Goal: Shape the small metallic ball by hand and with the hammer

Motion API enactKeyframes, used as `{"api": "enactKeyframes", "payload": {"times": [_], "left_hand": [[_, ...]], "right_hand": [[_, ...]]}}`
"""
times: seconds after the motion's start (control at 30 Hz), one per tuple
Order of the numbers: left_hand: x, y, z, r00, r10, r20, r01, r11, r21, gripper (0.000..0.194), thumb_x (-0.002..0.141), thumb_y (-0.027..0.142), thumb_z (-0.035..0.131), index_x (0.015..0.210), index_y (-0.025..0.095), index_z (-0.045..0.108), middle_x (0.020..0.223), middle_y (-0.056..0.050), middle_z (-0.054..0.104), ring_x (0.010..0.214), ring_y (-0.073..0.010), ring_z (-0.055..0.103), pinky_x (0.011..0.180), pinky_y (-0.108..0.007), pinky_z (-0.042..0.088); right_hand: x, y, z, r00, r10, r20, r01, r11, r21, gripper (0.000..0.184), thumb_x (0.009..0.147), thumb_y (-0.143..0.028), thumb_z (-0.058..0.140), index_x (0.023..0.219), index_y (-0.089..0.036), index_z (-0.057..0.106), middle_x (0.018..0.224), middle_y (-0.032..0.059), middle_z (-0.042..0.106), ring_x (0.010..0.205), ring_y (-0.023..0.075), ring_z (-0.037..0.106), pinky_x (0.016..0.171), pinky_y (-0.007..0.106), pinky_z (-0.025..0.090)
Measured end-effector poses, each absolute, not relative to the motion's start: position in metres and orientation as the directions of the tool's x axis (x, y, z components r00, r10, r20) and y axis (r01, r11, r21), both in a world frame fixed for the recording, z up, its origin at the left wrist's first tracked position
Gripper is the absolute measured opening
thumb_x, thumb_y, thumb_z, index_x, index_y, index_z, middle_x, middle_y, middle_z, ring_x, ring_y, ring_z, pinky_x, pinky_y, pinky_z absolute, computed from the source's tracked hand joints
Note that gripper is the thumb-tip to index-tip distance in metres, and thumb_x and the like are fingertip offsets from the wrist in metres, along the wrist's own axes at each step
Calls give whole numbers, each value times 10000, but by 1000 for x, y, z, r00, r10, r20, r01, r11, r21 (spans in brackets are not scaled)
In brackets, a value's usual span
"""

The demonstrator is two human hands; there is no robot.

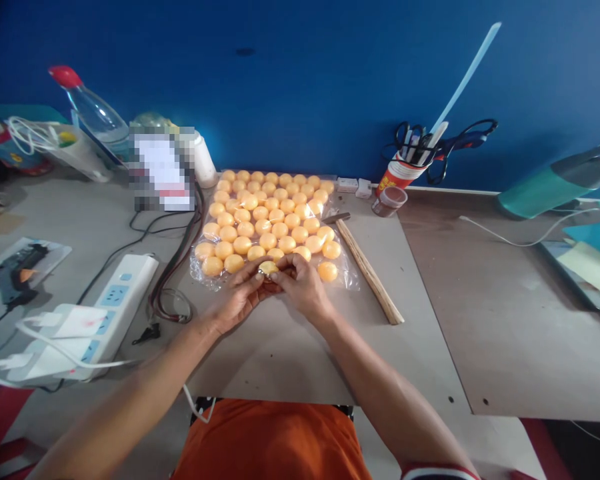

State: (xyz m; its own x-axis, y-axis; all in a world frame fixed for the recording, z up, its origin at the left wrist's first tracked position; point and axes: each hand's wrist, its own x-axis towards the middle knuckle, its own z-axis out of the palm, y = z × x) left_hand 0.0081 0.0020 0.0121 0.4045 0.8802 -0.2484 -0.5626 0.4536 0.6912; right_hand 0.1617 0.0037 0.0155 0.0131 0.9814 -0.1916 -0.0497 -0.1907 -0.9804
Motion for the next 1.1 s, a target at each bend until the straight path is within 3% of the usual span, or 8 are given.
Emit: {"api": "enactKeyframes", "payload": {"times": [0.17,0.33,0.43,0.6,0.73,0.93,1.1], "left_hand": [[3,5,16,459,856,-237,-571,489,660,473,733,313,840,1133,149,648,955,-74,749,799,-195,732,853,-365,563],[-2,6,19,474,835,-278,-594,537,599,537,762,277,804,1248,191,593,946,-47,738,803,-191,737,797,-330,571],[-1,6,22,471,839,-274,-576,527,625,588,731,235,828,1266,209,585,934,-20,718,786,-162,729,777,-290,567],[0,7,24,402,866,-297,-541,486,686,666,602,232,909,1196,196,610,859,11,695,663,-104,684,703,-234,542],[-1,10,21,326,894,-308,-505,440,743,562,625,291,889,1107,174,625,834,-2,703,612,-93,642,644,-236,522],[-5,13,20,275,930,-243,-465,350,813,438,689,367,820,1026,158,635,830,-14,697,592,-91,616,614,-242,495],[-6,13,24,282,937,-206,-420,314,851,425,713,386,794,1040,168,633,835,-12,680,586,-94,610,575,-240,469]], "right_hand": [[176,4,26,-3,997,-75,-107,-74,-991,177,790,-358,668,817,-191,618,669,-20,602,627,122,535,616,270,442],[181,9,23,-7,999,-32,165,-30,-986,84,790,-263,592,797,-189,632,677,-7,634,625,135,560,618,276,455],[178,10,16,-49,999,21,354,37,-935,95,788,-226,556,788,-187,643,754,19,671,695,160,606,657,289,470],[177,6,12,-120,985,125,534,170,-828,146,840,-183,495,842,-189,641,821,44,677,759,176,625,701,288,469],[181,4,17,-172,967,187,673,254,-695,170,843,-139,477,858,-180,641,841,64,674,766,182,605,710,280,446],[182,4,22,-273,961,51,849,266,-458,188,836,-102,503,793,-166,675,797,59,678,749,185,586,716,284,400],[179,3,21,-302,953,14,889,287,-357,200,886,-131,509,879,-163,707,870,66,700,764,177,588,700,278,376]]}}
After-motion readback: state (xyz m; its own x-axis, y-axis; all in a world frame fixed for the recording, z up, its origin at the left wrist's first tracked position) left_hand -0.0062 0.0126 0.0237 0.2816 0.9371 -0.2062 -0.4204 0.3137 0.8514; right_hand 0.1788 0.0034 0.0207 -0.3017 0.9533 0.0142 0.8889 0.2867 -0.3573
